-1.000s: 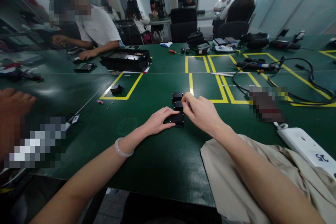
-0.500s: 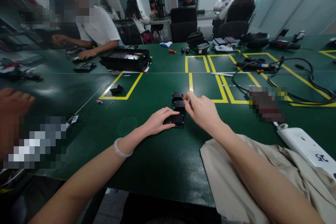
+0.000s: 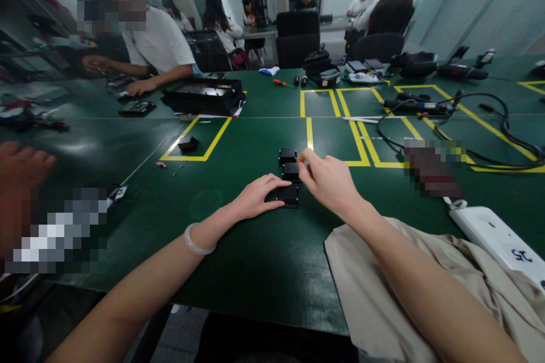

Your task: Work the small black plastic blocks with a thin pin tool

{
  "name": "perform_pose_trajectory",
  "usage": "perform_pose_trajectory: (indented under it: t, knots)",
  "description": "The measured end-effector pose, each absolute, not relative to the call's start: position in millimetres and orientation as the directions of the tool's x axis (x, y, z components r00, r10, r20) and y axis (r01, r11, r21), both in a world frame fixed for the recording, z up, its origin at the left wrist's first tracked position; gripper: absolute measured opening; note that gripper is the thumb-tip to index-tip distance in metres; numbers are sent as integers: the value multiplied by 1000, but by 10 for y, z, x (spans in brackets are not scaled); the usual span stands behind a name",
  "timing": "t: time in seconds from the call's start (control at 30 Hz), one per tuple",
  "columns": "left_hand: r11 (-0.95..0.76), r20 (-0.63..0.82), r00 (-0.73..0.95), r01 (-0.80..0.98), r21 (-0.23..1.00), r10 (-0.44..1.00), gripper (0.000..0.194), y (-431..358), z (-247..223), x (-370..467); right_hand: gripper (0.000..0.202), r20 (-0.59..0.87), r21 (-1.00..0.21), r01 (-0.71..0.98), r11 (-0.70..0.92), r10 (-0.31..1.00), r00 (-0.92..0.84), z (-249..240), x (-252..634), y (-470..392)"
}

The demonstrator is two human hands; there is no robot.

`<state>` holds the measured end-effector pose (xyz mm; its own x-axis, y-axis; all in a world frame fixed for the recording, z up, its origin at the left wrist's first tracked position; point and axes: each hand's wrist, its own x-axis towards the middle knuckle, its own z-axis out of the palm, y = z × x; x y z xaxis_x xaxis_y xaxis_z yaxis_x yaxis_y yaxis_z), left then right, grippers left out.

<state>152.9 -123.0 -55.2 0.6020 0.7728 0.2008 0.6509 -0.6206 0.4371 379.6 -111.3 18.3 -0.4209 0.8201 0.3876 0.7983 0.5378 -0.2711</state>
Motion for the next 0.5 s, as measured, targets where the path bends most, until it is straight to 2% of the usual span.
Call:
perform_pose_trajectory:
  t: [0.5]
  knots:
    - [-613, 187, 602, 654, 442, 777, 48, -1234, -533, 1535, 28, 343, -245, 801, 546, 822, -455, 167, 3780, -1124]
